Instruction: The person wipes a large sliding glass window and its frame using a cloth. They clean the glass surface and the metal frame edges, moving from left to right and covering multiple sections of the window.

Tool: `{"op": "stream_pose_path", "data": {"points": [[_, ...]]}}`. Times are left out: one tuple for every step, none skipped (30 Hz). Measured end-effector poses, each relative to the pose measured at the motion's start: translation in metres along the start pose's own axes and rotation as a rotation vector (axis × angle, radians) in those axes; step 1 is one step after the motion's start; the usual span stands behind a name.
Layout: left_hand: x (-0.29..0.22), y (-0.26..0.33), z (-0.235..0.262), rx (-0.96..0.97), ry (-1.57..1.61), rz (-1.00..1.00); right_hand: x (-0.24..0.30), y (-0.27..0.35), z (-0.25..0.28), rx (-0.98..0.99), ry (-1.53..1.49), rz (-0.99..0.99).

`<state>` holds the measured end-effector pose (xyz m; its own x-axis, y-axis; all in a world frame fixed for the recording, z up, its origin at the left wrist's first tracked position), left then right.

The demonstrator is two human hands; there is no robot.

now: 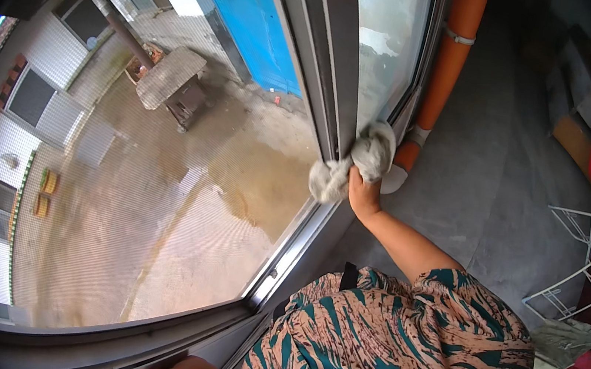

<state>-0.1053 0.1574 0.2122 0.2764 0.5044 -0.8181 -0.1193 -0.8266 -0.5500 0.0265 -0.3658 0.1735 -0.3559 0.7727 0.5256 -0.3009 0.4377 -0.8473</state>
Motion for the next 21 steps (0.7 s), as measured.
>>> {"op": "stream_pose_path", "data": {"points": [[-0.002, 0.001, -0.003, 0.004, 0.015, -0.048, -0.039, 0.023, -0.001, -0.005, -0.034, -0.141], [-0.003, -0.001, -0.003, -0.003, 0.023, -0.099, -0.046, 0.028, -0.005, 0.095, -0.018, -0.268], [-0.005, -0.003, -0.002, -0.007, 0.032, -0.151, -0.048, 0.03, -0.004, 0.042, -0.09, -0.312], [-0.003, -0.005, -0.002, -0.005, 0.012, -0.143, -0.046, 0.026, -0.004, 0.023, -0.127, -0.267], [-0.001, -0.005, 0.002, -0.009, -0.014, -0.138, -0.029, 0.013, -0.003, 0.009, -0.17, -0.222], [0.0, -0.003, 0.001, -0.002, -0.03, -0.127, -0.012, -0.005, 0.003, -0.005, -0.2, -0.203], [0.004, -0.003, 0.002, 0.009, -0.021, -0.1, 0.007, -0.025, 0.008, -0.02, -0.232, -0.188], [0.007, -0.001, 0.002, 0.022, -0.011, -0.073, 0.024, -0.045, 0.013, -0.037, -0.261, -0.172], [0.008, 0.001, 0.0, 0.034, -0.001, -0.045, 0.042, -0.064, 0.018, -0.047, -0.277, -0.12], [-0.015, 0.005, 0.0, -0.126, 0.301, -0.11, 0.063, -0.08, 0.015, -0.043, -0.297, -0.062], [-0.008, 0.0, -0.004, -0.046, 0.264, -0.148, 0.08, -0.1, 0.018, -0.058, -0.31, -0.007], [-0.004, 0.0, -0.004, -0.013, 0.275, -0.126, 0.101, -0.116, 0.021, -0.108, -0.346, 0.097], [-0.001, -0.001, -0.006, 0.019, 0.284, -0.104, 0.117, -0.13, 0.023, -0.157, -0.384, 0.201], [-0.005, -0.004, -0.007, 0.006, 0.297, -0.137, 0.126, -0.14, 0.022, -0.133, -0.335, 0.279], [-0.008, -0.006, -0.008, -0.004, 0.284, -0.151, 0.133, -0.151, 0.021, -0.146, -0.301, 0.323], [-0.011, -0.009, -0.009, -0.015, 0.268, -0.165, 0.142, -0.16, 0.02, -0.158, -0.268, 0.367], [-0.011, -0.009, -0.01, -0.026, 0.258, -0.176, 0.153, -0.17, 0.022, -0.174, -0.233, 0.415], [-0.001, -0.008, -0.009, 0.013, 0.249, -0.174, 0.16, -0.177, 0.025, -0.2, -0.228, 0.423], [0.01, -0.005, -0.005, 0.017, 0.231, -0.157, 0.168, -0.185, 0.027, -0.212, -0.224, 0.486], [0.015, -0.002, 0.0, 0.011, 0.209, -0.145, 0.176, -0.192, 0.026, -0.226, -0.231, 0.549], [0.02, 0.0, 0.002, 0.01, 0.198, -0.133, 0.183, -0.2, 0.029, -0.248, -0.23, 0.614]]}}
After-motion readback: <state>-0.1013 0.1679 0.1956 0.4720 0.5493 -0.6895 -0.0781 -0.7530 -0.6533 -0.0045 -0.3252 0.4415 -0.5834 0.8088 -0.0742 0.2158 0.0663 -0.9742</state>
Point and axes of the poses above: each hand's wrist, its own y-axis away from the middle knuckle, its own z-axis out of the back of the hand, x = y × z, the point moved 8 cm from there along -y, towards the middle knuckle, and after that the axes turned 8 degrees about -y, right-handed, at the moved point
